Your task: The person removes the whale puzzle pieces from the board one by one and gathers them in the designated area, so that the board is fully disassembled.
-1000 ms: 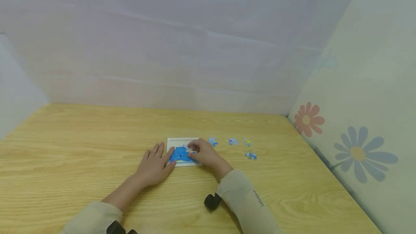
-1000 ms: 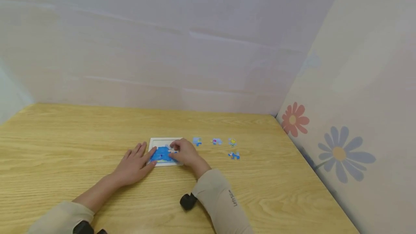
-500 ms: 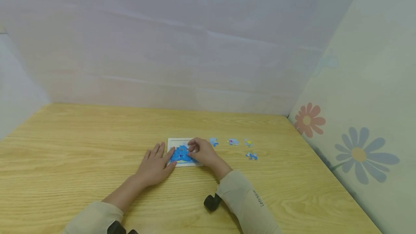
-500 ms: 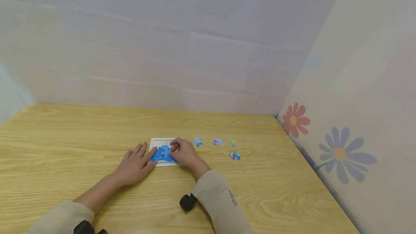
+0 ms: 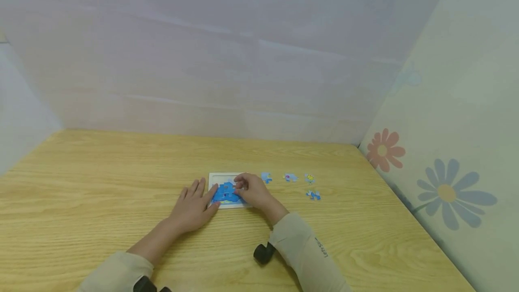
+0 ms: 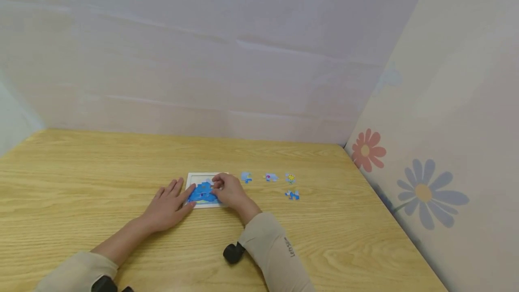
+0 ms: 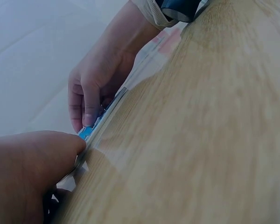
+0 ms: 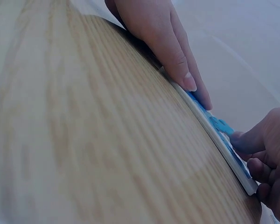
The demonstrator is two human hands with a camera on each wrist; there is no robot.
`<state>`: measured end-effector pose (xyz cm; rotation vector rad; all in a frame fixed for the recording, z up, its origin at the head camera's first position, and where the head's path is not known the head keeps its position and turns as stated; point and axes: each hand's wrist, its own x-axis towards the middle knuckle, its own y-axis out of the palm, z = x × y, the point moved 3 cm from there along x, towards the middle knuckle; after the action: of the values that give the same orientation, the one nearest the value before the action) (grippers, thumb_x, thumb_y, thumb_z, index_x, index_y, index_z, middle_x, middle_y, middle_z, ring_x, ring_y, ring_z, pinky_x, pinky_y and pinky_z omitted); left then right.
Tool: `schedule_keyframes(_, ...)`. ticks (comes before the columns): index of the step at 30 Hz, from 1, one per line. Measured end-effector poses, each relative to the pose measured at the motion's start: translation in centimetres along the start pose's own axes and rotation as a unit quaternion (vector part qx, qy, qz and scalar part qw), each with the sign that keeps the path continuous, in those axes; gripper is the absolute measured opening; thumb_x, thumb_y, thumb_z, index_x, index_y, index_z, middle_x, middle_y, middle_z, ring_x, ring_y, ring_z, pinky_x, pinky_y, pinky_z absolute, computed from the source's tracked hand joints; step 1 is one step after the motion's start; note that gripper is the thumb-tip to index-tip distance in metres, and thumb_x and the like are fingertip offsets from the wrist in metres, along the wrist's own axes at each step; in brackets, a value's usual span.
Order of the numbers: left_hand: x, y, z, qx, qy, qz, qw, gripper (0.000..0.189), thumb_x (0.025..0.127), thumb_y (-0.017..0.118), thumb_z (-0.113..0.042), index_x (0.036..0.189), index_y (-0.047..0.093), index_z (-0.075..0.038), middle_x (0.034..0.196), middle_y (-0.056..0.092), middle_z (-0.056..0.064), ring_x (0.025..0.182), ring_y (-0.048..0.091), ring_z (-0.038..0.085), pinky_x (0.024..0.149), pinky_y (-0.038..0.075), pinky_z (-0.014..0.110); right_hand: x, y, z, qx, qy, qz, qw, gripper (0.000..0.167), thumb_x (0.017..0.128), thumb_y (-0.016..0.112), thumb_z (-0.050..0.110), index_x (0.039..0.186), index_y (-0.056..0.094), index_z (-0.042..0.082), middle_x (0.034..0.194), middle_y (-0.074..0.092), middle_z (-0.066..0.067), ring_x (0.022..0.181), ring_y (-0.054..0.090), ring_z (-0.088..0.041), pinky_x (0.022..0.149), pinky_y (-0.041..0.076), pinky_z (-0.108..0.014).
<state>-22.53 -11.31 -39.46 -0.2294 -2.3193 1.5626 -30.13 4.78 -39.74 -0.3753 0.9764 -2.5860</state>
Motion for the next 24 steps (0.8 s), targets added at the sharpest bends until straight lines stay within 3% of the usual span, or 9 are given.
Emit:
schedule_keyframes(8, 0.0, 0.0, 0.0, -0.003, 0.001, -0.002, 1.0000, 0.049, 0.091, 0.041, -0.032, 0.131, 0.037, -0.003, 0.133, 0.020, 0.031, 0.122, 0.013, 0.044, 0.092, 0.012, 0.058, -0.2, -0.4, 0.3, 0.030, -0.002, 0.009, 0.9995, 0.021, 0.081, 0.061, 0.010, 0.102, 0.059, 0.005, 0.076, 0.055, 0.004, 0.061, 0.045, -0.011, 0.053, 0.039, -0.022)
schedule_keyframes(15, 0.2, 0.2, 0.1, 0.003, 0.000, -0.006, 1.0000, 0.050, 0.090, 0.041, -0.033, 0.131, 0.037, -0.004, 0.133, 0.021, 0.031, 0.122, 0.014, 0.044, 0.092, 0.012, 0.058, -0.7, -1.6, 0.5, 0.056, -0.008, 0.021, 0.9982, 0.020, 0.082, 0.059, 0.011, 0.102, 0.059, 0.007, 0.079, 0.054, 0.002, 0.067, 0.046, -0.014, 0.059, 0.041, -0.024)
schedule_keyframes(24, 0.4, 0.4, 0.1, 0.002, 0.002, -0.017, 0.9998, 0.049, 0.090, 0.042, -0.032, 0.130, 0.038, -0.004, 0.132, 0.022, 0.031, 0.122, 0.015, 0.044, 0.093, 0.012, 0.057, -1.9, -5.0, 0.2, 0.026, -0.063, 0.019, 0.9975, 0.023, 0.082, 0.059, 0.010, 0.104, 0.059, 0.004, 0.079, 0.056, 0.001, 0.069, 0.047, -0.014, 0.058, 0.041, -0.024)
